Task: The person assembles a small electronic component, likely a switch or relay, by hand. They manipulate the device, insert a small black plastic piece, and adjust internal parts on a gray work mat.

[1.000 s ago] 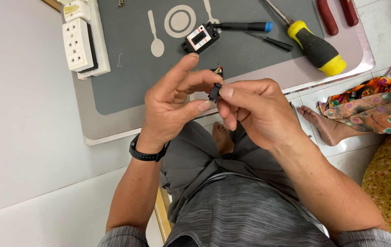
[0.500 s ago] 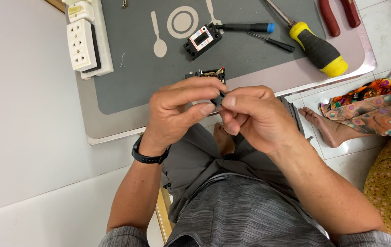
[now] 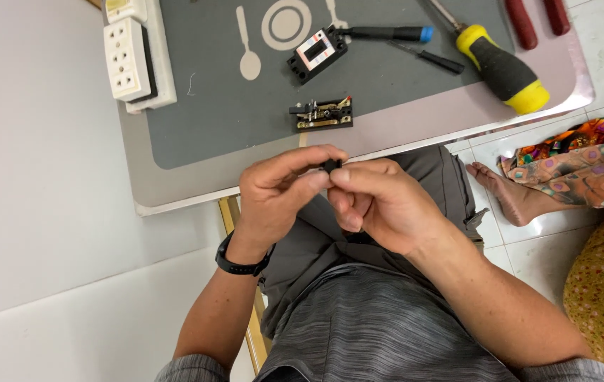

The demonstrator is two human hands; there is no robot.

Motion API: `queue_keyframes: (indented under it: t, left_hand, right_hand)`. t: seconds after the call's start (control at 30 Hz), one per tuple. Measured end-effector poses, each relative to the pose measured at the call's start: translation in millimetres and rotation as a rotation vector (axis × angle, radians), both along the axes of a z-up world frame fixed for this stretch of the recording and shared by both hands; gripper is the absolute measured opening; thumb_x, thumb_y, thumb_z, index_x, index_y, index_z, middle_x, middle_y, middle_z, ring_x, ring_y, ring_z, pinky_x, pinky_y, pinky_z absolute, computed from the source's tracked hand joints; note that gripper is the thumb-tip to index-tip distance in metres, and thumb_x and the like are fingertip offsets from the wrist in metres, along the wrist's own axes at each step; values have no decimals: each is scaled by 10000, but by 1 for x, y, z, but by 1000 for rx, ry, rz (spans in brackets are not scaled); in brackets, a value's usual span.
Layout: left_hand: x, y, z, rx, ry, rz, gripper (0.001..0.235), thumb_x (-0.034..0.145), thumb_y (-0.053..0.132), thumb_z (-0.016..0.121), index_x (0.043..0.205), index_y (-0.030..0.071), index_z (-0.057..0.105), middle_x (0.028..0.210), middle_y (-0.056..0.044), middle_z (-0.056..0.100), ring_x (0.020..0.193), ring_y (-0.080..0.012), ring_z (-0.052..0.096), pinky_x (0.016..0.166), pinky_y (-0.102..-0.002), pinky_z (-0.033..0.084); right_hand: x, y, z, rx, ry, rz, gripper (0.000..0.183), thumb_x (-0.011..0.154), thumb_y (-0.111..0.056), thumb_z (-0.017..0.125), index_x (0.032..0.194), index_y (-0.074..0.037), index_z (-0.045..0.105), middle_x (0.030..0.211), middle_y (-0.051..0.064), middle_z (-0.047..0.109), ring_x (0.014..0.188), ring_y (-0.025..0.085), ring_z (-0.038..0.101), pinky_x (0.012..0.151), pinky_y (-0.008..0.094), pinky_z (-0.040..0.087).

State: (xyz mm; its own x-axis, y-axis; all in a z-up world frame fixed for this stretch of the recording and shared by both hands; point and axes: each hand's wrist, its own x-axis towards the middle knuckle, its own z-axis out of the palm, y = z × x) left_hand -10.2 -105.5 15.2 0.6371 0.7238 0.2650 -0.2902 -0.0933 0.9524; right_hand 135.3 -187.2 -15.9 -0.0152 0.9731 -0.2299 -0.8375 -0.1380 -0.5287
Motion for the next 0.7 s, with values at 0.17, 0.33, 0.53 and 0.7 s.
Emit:
queue_keyframes:
  t: [0.17,0.33,0.53,0.7]
  left_hand:
    - [-3,0,-9,-73,49,38,226,948,8,610,1156,-71,645,1027,-227,708,976,-236,685,787,-366,642]
    - [0,0,-4,-123,76,35,213,944,23,623,1135,-62,664,961,-219,721,921,-211,689,757,-360,639]
    - [-1,-1,-2,241,205,82,420,848,71,763,1244,11,635,1090,-164,719,1035,-227,686,885,-384,586]
    - [-11,-1,-6,530,399,177,436,795,96,822,1202,50,669,1152,-110,705,1098,-274,673,939,-394,569]
  right_hand:
    - [-9,-3,-5,-1,47,9,193,919,-43,602,800,79,693,604,218,605,431,229,569,441,315,461]
    - [-10,-4,-8,0,113,-11,248,958,-114,586,838,64,712,649,201,619,478,230,598,473,328,491]
    - [-7,-1,-16,-110,115,-2,274,944,-151,591,819,73,688,595,174,549,422,206,498,440,319,412]
    - [-11,0,-10,-155,64,16,272,947,-163,576,835,56,692,575,165,544,407,197,466,419,314,378]
